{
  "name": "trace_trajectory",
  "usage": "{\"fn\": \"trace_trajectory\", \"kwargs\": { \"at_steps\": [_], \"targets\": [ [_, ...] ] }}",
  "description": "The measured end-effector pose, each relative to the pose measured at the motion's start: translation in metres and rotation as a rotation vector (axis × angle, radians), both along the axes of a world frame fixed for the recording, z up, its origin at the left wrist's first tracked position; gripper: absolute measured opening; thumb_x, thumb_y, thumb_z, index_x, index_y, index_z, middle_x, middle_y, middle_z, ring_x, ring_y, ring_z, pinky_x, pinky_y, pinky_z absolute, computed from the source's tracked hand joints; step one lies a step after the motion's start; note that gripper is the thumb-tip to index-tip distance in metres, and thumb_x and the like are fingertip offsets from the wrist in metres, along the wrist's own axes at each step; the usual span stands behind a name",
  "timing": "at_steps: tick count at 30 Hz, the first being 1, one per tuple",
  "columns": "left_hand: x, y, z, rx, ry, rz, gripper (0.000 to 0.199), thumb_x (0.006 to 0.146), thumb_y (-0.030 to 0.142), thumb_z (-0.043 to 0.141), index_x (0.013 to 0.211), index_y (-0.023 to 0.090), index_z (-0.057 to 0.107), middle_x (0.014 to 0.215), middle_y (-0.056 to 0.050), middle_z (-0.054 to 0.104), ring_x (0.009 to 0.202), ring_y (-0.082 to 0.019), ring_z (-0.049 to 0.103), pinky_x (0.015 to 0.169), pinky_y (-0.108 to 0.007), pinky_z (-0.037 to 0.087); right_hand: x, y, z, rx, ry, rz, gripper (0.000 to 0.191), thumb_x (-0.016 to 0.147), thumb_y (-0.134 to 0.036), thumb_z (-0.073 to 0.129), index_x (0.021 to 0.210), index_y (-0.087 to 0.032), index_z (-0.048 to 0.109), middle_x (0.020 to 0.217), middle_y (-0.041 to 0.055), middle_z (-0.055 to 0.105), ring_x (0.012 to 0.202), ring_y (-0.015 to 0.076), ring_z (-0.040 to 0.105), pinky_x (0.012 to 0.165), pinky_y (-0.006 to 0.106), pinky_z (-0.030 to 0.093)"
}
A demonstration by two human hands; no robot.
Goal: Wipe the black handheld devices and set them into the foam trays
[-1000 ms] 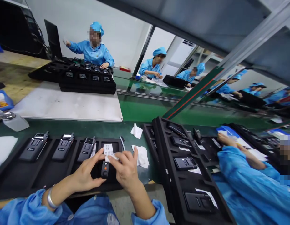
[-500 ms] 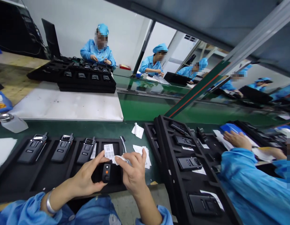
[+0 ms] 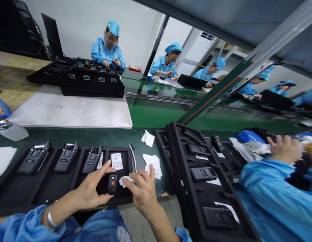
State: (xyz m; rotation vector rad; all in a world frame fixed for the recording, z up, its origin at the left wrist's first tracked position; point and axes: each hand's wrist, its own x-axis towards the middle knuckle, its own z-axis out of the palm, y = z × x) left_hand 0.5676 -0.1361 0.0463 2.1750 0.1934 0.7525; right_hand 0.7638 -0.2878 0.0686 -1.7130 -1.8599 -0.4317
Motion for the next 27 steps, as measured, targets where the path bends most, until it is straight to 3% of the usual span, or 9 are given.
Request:
{"fn": "trace_trajectory", "kwargs": {
  "at_steps": [4, 9, 16, 20, 24, 27],
  "targets": [
    [0.001, 0.000, 0.000, 0.029, -0.016, -0.017, 0.100, 0.078, 0.014, 0.066, 0.158, 0.023, 0.008, 0.131, -0.013, 0.061, 0.118, -0.027, 0.063, 0.101, -0.043, 0.054, -0.014, 0.011, 0.011, 0.098, 0.114, -0.041, 0.049, 0.086, -0.007, 0.050, 0.119, -0.039, 0.068, 0.095, 0.0006, 0.066, 0.092, 0.0190, 0.056, 0.115, 0.065, 0.019],
    [-0.003, 0.000, -0.001, 0.055, -0.020, -0.001, 0.100, 0.076, 0.011, 0.065, 0.159, 0.022, 0.009, 0.134, -0.014, 0.060, 0.119, -0.028, 0.062, 0.100, -0.042, 0.055, -0.022, 0.022, 0.014, 0.005, 0.040, 0.093, 0.045, 0.087, -0.007, 0.051, 0.114, -0.038, 0.069, 0.094, -0.0020, 0.068, 0.089, 0.0179, 0.055, 0.117, 0.064, 0.012],
    [0.000, -0.001, -0.001, 0.015, -0.007, 0.019, 0.100, 0.076, 0.011, 0.066, 0.158, 0.023, 0.010, 0.131, -0.013, 0.062, 0.117, -0.027, 0.063, 0.101, -0.041, 0.054, -0.007, 0.008, 0.008, 0.082, 0.061, -0.071, 0.049, 0.086, -0.006, 0.050, 0.116, -0.039, 0.069, 0.094, 0.0002, 0.066, 0.090, 0.0187, 0.056, 0.115, 0.063, 0.017],
    [-0.001, 0.000, -0.003, 0.050, -0.018, 0.009, 0.098, 0.078, 0.012, 0.064, 0.158, 0.024, 0.009, 0.136, -0.013, 0.058, 0.121, -0.027, 0.060, 0.102, -0.042, 0.054, -0.019, 0.025, 0.012, 0.033, 0.047, 0.037, 0.044, 0.088, -0.010, 0.050, 0.114, -0.039, 0.070, 0.094, -0.0011, 0.068, 0.089, 0.0196, 0.055, 0.115, 0.066, 0.010],
    [0.002, 0.002, -0.001, 0.005, 0.027, 0.062, 0.100, 0.077, 0.015, 0.066, 0.158, 0.026, 0.008, 0.132, -0.011, 0.059, 0.118, -0.026, 0.062, 0.100, -0.040, 0.054, -0.001, 0.027, -0.007, 0.037, 0.059, -0.147, 0.039, 0.091, -0.008, 0.048, 0.107, -0.035, 0.072, 0.095, 0.0014, 0.068, 0.091, 0.0204, 0.056, 0.111, 0.063, 0.019],
    [0.024, 0.008, 0.008, -0.035, 0.129, 0.246, 0.103, 0.076, 0.020, 0.068, 0.158, 0.025, 0.006, 0.129, -0.012, 0.060, 0.113, -0.028, 0.063, 0.095, -0.042, 0.054, 0.013, 0.008, -0.037, 0.060, 0.162, -0.251, 0.038, 0.093, -0.010, 0.047, 0.111, -0.031, 0.071, 0.092, 0.0020, 0.065, 0.087, 0.0186, 0.060, 0.107, 0.055, 0.030]
  ]
}}
